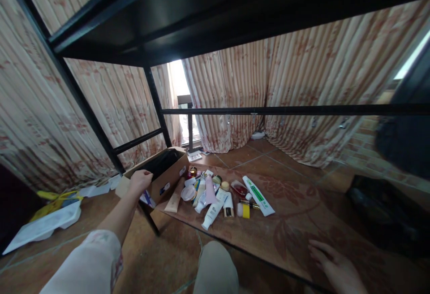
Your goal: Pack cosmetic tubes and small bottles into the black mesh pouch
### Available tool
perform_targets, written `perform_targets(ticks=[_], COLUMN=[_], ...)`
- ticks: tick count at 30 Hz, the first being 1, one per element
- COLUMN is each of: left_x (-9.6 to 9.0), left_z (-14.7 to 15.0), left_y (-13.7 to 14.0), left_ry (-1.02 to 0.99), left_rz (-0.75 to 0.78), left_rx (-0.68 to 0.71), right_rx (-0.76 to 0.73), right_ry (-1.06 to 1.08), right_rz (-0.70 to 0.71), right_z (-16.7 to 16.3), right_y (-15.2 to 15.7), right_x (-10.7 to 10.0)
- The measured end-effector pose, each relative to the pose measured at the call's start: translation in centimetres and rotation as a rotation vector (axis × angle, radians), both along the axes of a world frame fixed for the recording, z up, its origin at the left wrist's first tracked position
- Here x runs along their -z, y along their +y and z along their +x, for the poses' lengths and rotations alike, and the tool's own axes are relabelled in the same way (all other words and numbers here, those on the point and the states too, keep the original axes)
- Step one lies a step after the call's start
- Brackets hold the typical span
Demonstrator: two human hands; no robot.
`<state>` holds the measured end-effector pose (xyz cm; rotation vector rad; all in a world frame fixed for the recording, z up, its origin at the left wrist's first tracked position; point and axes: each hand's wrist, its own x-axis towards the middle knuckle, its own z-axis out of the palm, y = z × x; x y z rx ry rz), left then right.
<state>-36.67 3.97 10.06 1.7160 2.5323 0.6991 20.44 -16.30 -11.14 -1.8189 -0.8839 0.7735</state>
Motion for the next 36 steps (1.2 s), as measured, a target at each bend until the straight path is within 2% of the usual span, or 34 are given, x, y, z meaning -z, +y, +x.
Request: perform_targets(ticks=[5, 11, 14, 18, 20, 22, 23, 25, 28, 31, 33, 36], left_x=[-3.1, -5.9, -7.5, -10.0, -10.2, -8.9, -7.6, -3.9, 2.7, 7.6, 9.4, 10.3], left_z=[-0.1, 0.9, 1.3, 3.0, 5.2, 8.6, 10.8, 15.7, 23.1, 28.8, 30.9, 31.9], left_y=[-0.9, -1.8, -2.6, -5.2, -7.1, -9.1, -10.1, -12.0, -15.1, -18.3, -20.1, -21.8], left_ry=[0.041, 0.114, 0.087, 0.043, 0.018, -0.024, -0.056, -0.136, -0.186, -0.16, -0.146, -0.116], left_rz=[0.084, 0.265, 0.382, 0.605, 0.69, 0.779, 0.805, 0.788, 0.746, 0.65, 0.555, 0.417], left_rx=[-0.063, 0.015, -0.004, -0.008, 0.03, 0.139, 0.224, 0.406, 0.651, 0.853, 0.99, 1.166], right_rx=[0.009, 0.017, 0.009, 0.019, 0.02, 0.025, 0.031, 0.039, 0.034, 0.004, -0.004, -0.062], right_ry=[0.035, 0.053, 0.058, 0.078, 0.093, 0.12, 0.136, 0.173, 0.241, 0.358, 0.402, 0.42], right_rz=[0.01, 0.04, 0.055, 0.068, 0.077, 0.1, 0.115, 0.146, 0.222, 0.245, 0.275, 0.301], right_z=[-0.3, -0.7, -0.7, -0.6, -0.9, -1.6, -2.1, -3.3, -5.3, -6.9, -7.5, -8.1], right_y=[0.1, 0.0, -0.1, -0.1, 0.0, -0.1, -0.2, -0.6, -1.5, -2.4, -2.9, -3.1], right_x=[-0.2, -0.8, -0.7, -0.5, -0.9, -1.8, -2.4, -3.9, -5.7, -6.0, -5.6, -5.2])
